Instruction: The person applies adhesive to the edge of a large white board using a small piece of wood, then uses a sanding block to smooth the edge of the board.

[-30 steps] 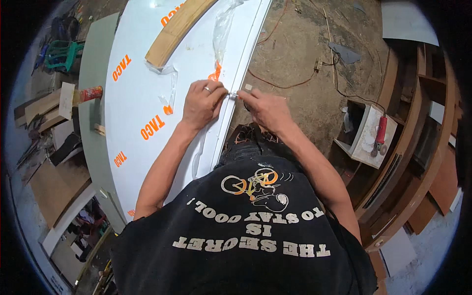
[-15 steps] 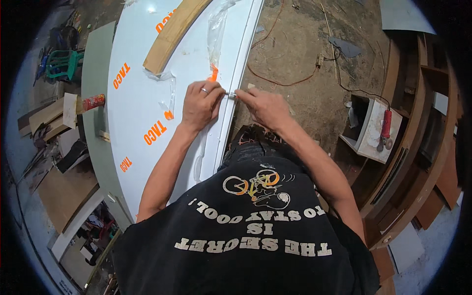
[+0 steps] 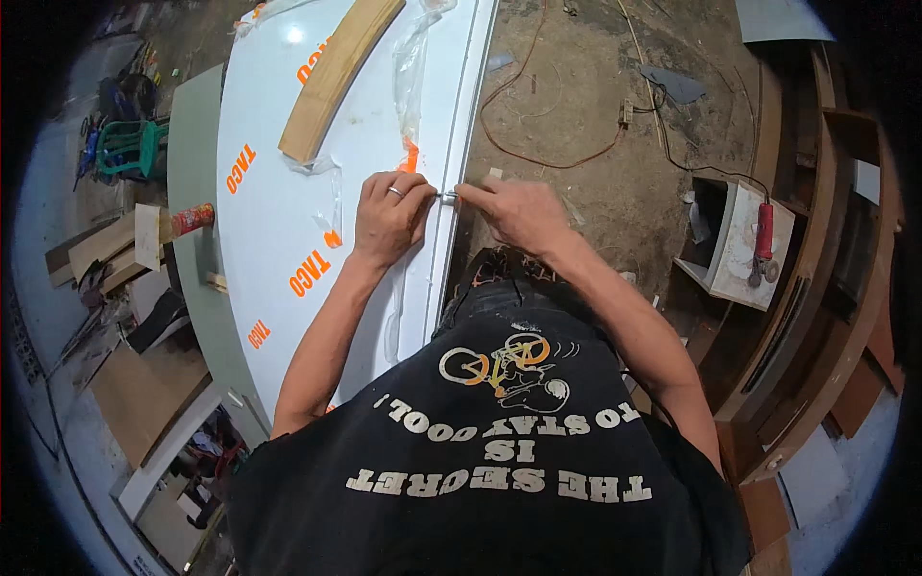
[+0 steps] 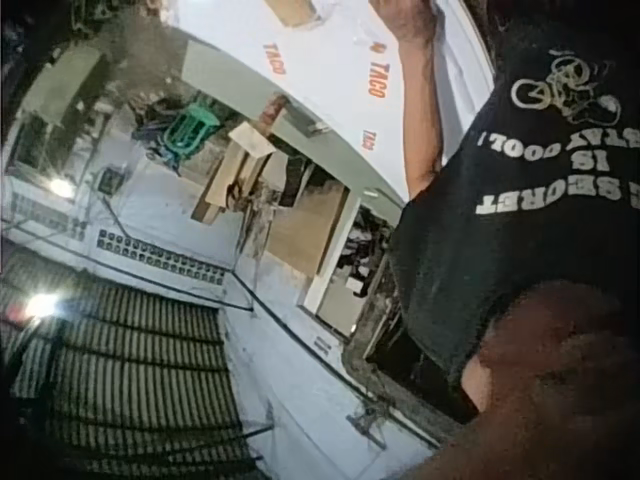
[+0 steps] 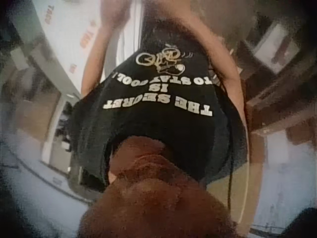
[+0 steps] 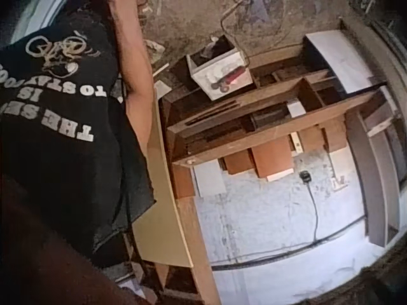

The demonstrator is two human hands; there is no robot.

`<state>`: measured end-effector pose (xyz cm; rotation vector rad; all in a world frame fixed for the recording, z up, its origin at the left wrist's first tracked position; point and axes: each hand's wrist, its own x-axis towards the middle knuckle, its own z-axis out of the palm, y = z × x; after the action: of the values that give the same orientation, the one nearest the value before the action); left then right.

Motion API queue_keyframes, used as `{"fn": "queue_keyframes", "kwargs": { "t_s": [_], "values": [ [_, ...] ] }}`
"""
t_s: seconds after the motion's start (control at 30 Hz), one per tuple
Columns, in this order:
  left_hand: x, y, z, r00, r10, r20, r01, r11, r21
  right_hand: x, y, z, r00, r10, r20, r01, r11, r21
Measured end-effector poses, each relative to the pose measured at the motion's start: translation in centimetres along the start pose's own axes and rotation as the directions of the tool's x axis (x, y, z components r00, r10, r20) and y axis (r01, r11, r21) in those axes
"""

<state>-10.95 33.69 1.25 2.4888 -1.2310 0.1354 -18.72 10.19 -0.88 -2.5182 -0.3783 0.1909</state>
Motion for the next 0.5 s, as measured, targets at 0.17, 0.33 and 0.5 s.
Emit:
{"fn": "queue_keyframes", "kwargs": {
  "t_s": [0.17, 0.33, 0.5],
  "values": [
    [2.0, -0.5, 0.0, 0.998, 0.024, -0.054, -0.021, 0.998, 0.061, 2.0, 1.6, -0.2, 0.998, 0.000, -0.060, -0.001, 1.000, -0.020],
    [-0.8, -0.3, 0.2, 0.999, 0.029, -0.016, -0.028, 0.999, 0.024, 0.0, -0.4, 1.3, 1.000, 0.008, -0.002, -0.008, 1.000, -0.006],
    [1.5, -1.0, 0.7, 0.998, 0.042, -0.044, -0.041, 0.999, 0.030, 1.5, 1.9, 0.2, 0.997, -0.032, -0.070, 0.030, 0.999, -0.021]
  ]
}}
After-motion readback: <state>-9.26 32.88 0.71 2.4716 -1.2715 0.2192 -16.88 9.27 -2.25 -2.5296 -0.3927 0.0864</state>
